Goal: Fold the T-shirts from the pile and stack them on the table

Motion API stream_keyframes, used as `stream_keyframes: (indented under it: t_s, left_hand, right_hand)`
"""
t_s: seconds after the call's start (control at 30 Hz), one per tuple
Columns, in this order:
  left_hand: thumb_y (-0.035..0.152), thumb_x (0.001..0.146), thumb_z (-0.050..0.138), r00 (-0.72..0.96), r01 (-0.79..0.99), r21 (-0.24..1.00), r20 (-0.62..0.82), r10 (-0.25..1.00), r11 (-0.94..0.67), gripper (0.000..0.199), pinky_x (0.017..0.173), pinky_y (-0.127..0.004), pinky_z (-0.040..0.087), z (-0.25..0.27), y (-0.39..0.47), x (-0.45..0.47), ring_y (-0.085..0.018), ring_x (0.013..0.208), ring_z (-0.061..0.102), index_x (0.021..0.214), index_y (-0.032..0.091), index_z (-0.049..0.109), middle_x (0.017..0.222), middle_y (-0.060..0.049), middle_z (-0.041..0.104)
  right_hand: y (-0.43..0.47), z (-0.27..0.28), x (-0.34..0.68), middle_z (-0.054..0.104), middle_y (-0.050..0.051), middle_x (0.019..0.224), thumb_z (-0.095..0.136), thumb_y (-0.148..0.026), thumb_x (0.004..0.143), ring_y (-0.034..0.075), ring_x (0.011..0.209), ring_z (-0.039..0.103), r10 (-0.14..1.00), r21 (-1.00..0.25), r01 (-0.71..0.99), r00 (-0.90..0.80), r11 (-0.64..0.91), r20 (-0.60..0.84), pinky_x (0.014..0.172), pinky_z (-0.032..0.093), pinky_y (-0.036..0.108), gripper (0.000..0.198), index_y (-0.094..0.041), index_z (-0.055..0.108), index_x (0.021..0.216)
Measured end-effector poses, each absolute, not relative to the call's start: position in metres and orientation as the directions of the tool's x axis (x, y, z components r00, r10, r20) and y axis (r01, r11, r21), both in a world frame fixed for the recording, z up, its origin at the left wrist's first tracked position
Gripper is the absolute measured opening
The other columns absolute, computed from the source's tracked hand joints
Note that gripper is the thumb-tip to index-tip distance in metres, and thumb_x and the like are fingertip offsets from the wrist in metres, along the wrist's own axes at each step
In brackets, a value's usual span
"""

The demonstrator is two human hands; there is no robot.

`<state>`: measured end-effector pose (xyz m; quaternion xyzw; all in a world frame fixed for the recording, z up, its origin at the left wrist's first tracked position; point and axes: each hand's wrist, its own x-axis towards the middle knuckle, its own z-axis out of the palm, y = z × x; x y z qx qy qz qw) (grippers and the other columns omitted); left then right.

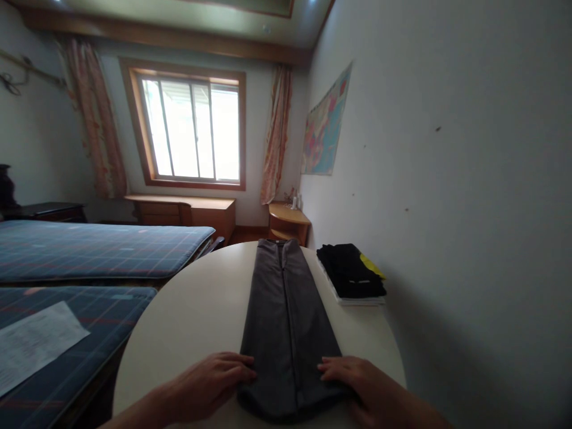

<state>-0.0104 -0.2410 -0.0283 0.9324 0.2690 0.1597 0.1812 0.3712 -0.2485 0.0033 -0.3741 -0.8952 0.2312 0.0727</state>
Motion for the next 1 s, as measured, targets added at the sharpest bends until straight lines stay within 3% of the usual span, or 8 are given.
stream_keyframes:
  t_s: [0.13, 0.3, 0.5, 0.77, 0.87, 1.0]
  left_hand:
    - [0.021, 0.097, 0.037, 0.762, 0.498, 0.431, 0.196, 0.617, -0.752, 0.031, 0.098, -0.031, 0.049, -0.03, -0.243, -0.007, -0.02, 0.11, 0.064, 0.119, 0.028, 0.058, 0.115, -0.005, 0.07]
    - [0.033, 0.099, 0.032, 0.668, 0.557, 0.409, 0.297, 0.683, -0.723, 0.027, 0.081, -0.029, 0.051, -0.035, -0.249, -0.007, -0.019, 0.086, 0.065, 0.112, 0.026, 0.055, 0.093, -0.005, 0.07]
    - [0.037, 0.101, 0.031, 0.435, 0.534, 0.557, 0.464, 0.772, -0.636, 0.03, 0.068, -0.028, 0.048, -0.011, -0.216, 0.003, -0.016, 0.068, 0.058, 0.11, 0.023, 0.055, 0.077, -0.001, 0.064]
    - [0.039, 0.1, 0.035, 0.089, 0.454, 0.689, 0.595, 0.799, -0.564, 0.03, 0.079, -0.031, 0.046, 0.037, -0.107, 0.03, -0.019, 0.084, 0.06, 0.098, 0.017, 0.055, 0.089, -0.004, 0.065]
    - [0.036, 0.1, 0.033, 0.02, 0.528, 0.707, 0.544, 0.839, -0.471, 0.029, 0.081, -0.032, 0.047, 0.025, -0.065, 0.032, -0.02, 0.086, 0.062, 0.101, 0.017, 0.055, 0.09, -0.005, 0.067]
    - [0.028, 0.097, 0.035, -0.05, 0.606, 0.73, 0.432, 0.901, -0.316, 0.026, 0.082, -0.034, 0.048, -0.014, -0.027, 0.031, -0.022, 0.09, 0.066, 0.107, 0.017, 0.057, 0.093, -0.008, 0.069]
  right_hand:
    - [-0.254, -0.011, 0.381, 0.067, 0.009, 0.124, 0.047, -0.018, 0.085, 0.024, 0.119, 0.06, 0.757, -0.451, 0.673, -0.653, 0.586, 0.01, 0.105, 0.044, 0.04, 0.04, -0.024, 0.064, 0.12]
    - [-0.26, 0.003, 0.372, 0.072, 0.005, 0.102, 0.045, -0.029, 0.092, 0.02, 0.092, 0.067, 0.793, -0.471, 0.697, -0.609, 0.541, 0.009, 0.083, 0.052, 0.031, 0.029, -0.028, 0.064, 0.114]
    - [-0.215, 0.036, 0.365, 0.069, 0.007, 0.106, 0.047, -0.042, 0.094, 0.023, 0.099, 0.063, 0.816, -0.562, 0.609, -0.524, 0.56, 0.244, 0.091, 0.049, 0.037, 0.03, -0.024, 0.064, 0.111]
    - [-0.099, 0.062, 0.349, 0.068, 0.005, 0.097, 0.053, -0.048, 0.09, 0.022, 0.092, 0.063, 0.829, -0.683, 0.47, -0.32, 0.559, 0.458, 0.087, 0.051, 0.035, 0.038, -0.016, 0.062, 0.108]
    - [-0.059, 0.053, 0.341, 0.069, 0.006, 0.102, 0.052, -0.046, 0.09, 0.022, 0.095, 0.063, 0.827, -0.677, 0.477, -0.281, 0.56, 0.486, 0.091, 0.049, 0.038, 0.038, -0.016, 0.063, 0.111]
    - [-0.021, 0.015, 0.331, 0.066, 0.007, 0.122, 0.051, -0.041, 0.09, 0.023, 0.113, 0.06, 0.846, -0.677, 0.514, -0.24, 0.526, 0.475, 0.104, 0.042, 0.041, 0.04, -0.022, 0.06, 0.123]
